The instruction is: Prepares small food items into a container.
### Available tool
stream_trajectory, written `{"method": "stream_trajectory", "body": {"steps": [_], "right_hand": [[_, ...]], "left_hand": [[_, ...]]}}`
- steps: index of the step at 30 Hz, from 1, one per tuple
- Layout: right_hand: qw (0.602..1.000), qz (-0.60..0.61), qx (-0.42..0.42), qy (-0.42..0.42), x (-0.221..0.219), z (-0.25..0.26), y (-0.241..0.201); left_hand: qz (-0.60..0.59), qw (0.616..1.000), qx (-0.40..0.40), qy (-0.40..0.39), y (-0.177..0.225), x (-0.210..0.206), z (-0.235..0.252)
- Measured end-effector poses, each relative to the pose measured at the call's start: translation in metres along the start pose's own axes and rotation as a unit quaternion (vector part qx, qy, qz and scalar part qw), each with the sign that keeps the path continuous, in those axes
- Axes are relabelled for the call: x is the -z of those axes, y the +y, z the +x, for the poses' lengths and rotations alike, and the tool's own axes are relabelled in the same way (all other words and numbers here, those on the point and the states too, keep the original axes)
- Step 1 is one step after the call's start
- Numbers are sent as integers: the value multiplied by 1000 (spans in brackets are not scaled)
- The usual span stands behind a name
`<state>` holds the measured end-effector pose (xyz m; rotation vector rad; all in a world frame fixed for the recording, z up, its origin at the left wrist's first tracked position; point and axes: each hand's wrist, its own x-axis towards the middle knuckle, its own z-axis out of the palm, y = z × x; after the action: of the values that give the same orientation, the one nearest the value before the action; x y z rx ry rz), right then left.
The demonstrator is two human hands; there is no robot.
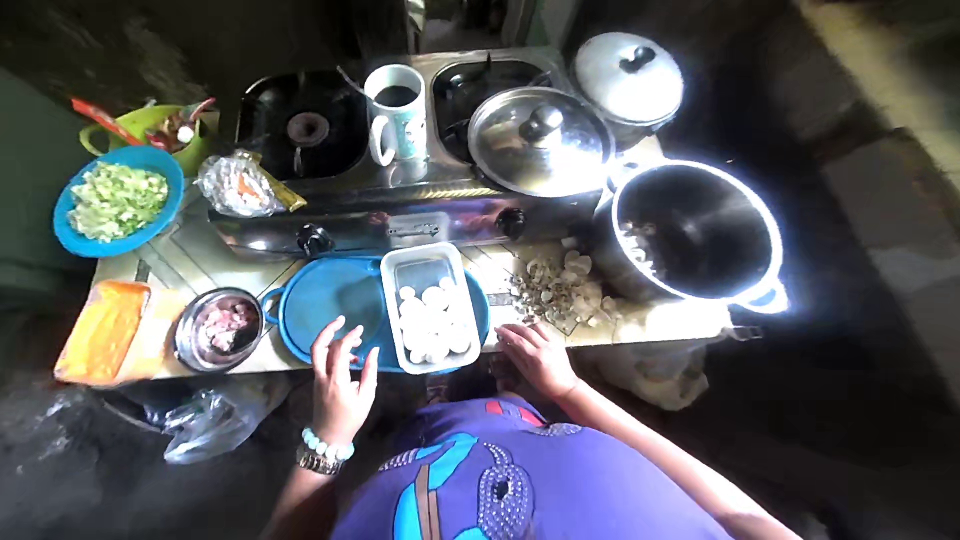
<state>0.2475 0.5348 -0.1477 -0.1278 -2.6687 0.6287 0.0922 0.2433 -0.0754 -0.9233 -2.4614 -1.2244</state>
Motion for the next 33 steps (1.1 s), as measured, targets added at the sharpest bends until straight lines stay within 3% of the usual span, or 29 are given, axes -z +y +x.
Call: {"method": "stream_trajectory", "body": {"steps": [2, 6, 9, 12, 14, 16, 17, 19, 21, 24, 27, 30, 33], "right_hand": [[997, 24, -12, -76, 1, 5, 7], [997, 31, 57, -41, 17, 20, 7], [987, 57, 26, -151, 13, 15, 24], [990, 58, 114, -60, 18, 16, 31], [988, 61, 126, -71, 19, 16, 32], [976, 75, 70, -190, 23, 22, 32], [973, 84, 58, -205, 26, 27, 33], [976, 120, 69, -168, 38, 37, 30], [966, 195, 29, -165, 56, 45, 22], [897, 350, -111, -246, 87, 60, 10], [845, 448, -185, -226, 103, 64, 1], [891, 411, -142, -133, 110, 54, 4], [950, 303, -53, -55, 112, 46, 13]], "left_hand": [[19, 1000, 20, 9, 6, -2, -4], [34, 997, 62, 21, 26, -9, -9], [45, 996, 66, 34, 36, -17, -12], [31, 996, 54, 61, 59, -26, -8], [16, 997, 39, 65, 73, -33, -10], [8, 998, 15, 57, 83, -46, -14], [2, 999, -1, 51, 88, -54, -14], [-17, 999, -27, 13, 98, -69, -12], [-39, 995, -53, -79, 111, -77, -6], [-85, 976, -67, -188, 126, -93, 6], [-132, 982, -43, -125, 135, -109, 13], [-175, 981, 12, -81, 144, -116, 21], [-216, 967, 82, -109, 156, -116, 27]]}}
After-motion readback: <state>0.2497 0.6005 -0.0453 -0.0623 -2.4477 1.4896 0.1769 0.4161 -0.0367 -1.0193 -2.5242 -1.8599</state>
